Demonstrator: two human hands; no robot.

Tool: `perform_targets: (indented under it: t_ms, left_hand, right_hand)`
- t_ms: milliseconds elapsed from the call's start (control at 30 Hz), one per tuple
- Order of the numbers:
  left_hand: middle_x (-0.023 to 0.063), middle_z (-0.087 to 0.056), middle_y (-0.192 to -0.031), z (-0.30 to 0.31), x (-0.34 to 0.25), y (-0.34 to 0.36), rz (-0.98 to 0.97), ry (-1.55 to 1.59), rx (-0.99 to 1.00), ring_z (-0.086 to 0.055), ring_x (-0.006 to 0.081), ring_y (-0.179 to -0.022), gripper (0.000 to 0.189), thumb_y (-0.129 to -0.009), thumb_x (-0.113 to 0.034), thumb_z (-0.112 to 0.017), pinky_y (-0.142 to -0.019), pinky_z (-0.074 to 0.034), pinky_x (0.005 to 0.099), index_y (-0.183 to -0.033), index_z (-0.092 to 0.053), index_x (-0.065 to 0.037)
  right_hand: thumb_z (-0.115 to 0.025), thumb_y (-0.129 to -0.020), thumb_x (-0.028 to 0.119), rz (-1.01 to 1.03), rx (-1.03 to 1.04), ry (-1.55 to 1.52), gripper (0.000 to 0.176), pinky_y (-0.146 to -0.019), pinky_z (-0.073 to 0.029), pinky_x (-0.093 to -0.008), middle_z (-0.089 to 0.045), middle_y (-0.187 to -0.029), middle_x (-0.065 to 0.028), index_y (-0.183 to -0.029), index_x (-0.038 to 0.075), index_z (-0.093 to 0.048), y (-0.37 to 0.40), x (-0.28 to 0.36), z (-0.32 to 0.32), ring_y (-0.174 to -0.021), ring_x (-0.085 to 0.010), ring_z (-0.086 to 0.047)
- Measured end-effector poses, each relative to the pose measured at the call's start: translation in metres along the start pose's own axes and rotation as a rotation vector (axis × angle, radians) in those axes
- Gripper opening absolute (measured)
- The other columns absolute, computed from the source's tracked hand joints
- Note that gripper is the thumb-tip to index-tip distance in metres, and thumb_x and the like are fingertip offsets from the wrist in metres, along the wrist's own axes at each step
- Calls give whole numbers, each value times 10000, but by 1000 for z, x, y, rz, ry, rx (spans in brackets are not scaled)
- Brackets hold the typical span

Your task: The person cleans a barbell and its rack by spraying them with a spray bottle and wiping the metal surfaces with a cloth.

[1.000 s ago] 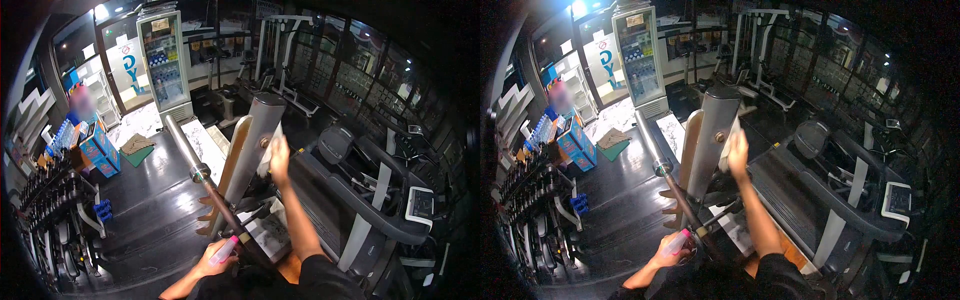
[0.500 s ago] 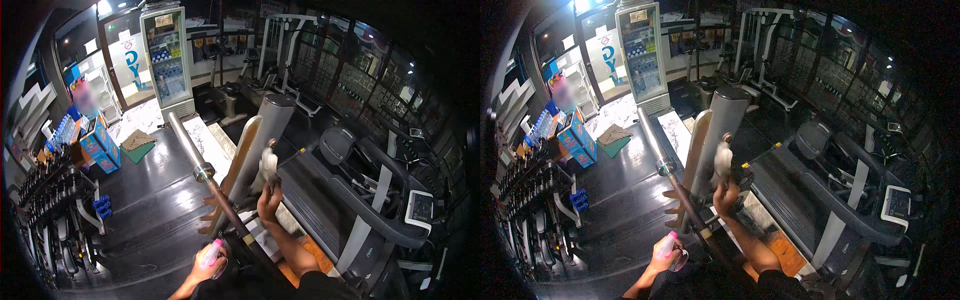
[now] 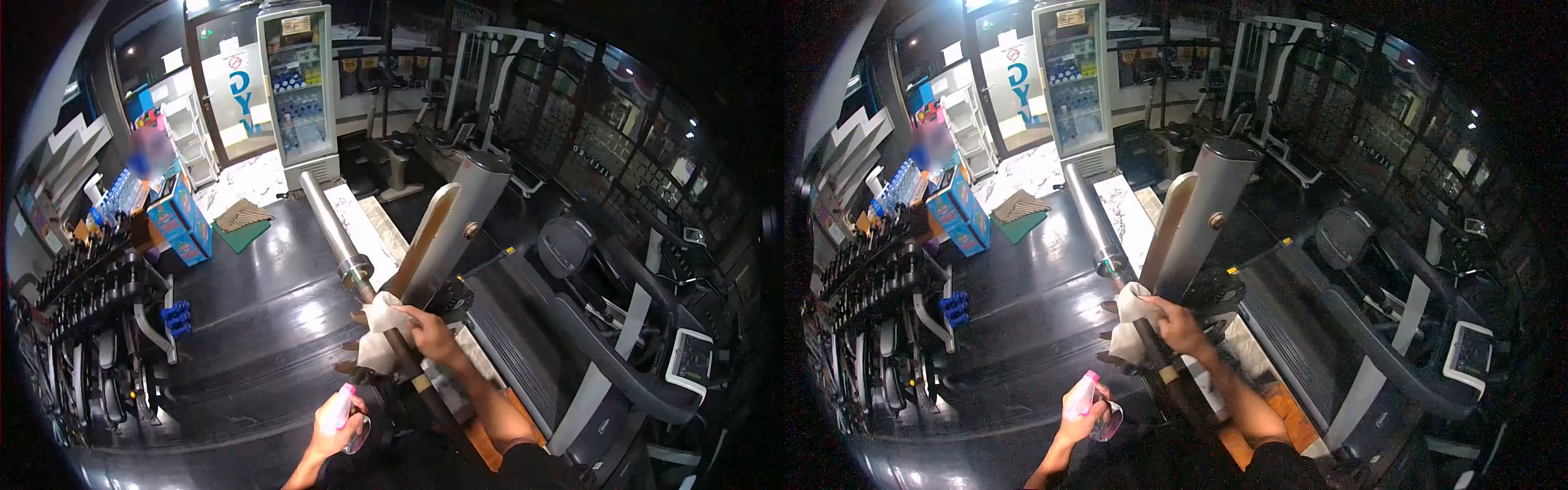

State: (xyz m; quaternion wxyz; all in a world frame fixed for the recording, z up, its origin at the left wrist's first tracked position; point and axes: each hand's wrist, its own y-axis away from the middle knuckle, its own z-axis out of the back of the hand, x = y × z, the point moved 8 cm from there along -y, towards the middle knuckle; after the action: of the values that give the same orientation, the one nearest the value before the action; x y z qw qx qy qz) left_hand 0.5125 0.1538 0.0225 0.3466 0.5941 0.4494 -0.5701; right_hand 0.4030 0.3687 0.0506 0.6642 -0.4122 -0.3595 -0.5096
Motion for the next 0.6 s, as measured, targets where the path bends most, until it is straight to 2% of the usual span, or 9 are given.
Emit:
perform_targets:
  t_ms: [67,200,233,267,333,367,400,467,600]
  left_hand:
    - [82,-611,-820,4,1,5,27,37,-22,-578,107,-603,160,-815,51,-574,-571,-479,247,-970,-545,29]
    - [95,-615,-839,5,-4,10,-37,43,-32,-578,106,-606,164,-819,54,-563,-573,-481,247,-980,-539,34]
    - [95,-615,-839,6,-3,11,-35,42,-37,-578,106,-606,164,-819,54,-563,-573,-481,247,-980,-539,34]
    - [95,-616,-842,6,-4,11,-40,42,-40,-579,106,-607,167,-820,53,-565,-574,-482,247,-984,-539,36]
    - [95,-617,-846,6,-5,11,-48,37,-46,-580,106,-609,170,-821,52,-567,-576,-482,247,-988,-539,37]
    - [94,-618,-848,6,-5,12,-44,42,-58,-580,105,-610,172,-823,48,-573,-576,-483,246,-991,-539,38]
    - [93,-618,-851,7,-5,13,-39,47,-70,-580,105,-611,174,-826,43,-580,-577,-483,246,-995,-539,38]
    - [93,-619,-855,8,-3,13,-52,34,-64,-581,104,-612,174,-828,36,-587,-577,-483,245,-995,-539,37]
    - [91,-621,-857,8,-8,19,-49,43,-103,-579,103,-607,171,-843,-4,-613,-575,-482,242,-994,-543,34]
  right_hand:
    - [-436,-777,-24,-69,66,36,472,-895,-465,-361,-598,-1133,-243,-1228,50,-554,3,1,11,-1064,-335,-605]
    - [-480,-749,-24,33,500,309,466,-879,-475,-360,-635,-1059,-220,-1182,102,-598,20,53,14,-1030,-357,-605]
    - [-521,-729,-20,74,509,287,475,-877,-480,-368,-634,-1090,-197,-1177,114,-605,21,65,20,-1037,-349,-607]
    - [-551,-734,-11,3,416,247,464,-895,-482,-360,-636,-1112,-183,-1177,117,-606,19,74,28,-1067,-316,-607]
    - [-573,-759,16,62,105,148,421,-917,-480,-353,-633,-1132,-184,-1169,102,-609,9,91,37,-1084,-292,-607]
    - [-574,-777,33,106,13,67,419,-917,-488,-351,-616,-1166,-193,-1193,83,-589,6,92,31,-1099,-300,-600]
    - [-548,-785,14,263,-31,80,443,-942,-475,-373,-584,-1214,-200,-1221,86,-571,-1,99,21,-1142,-334,-565]
    - [-450,-737,-105,428,-16,379,488,-1040,-389,-395,-574,-1213,-217,-1172,57,-601,-12,77,-19,-1208,-340,-503]
    - [-481,-793,-34,411,84,572,421,-1009,-410,-424,-565,-1218,-205,-1193,51,-577,-8,68,-44,-1200,-375,-483]
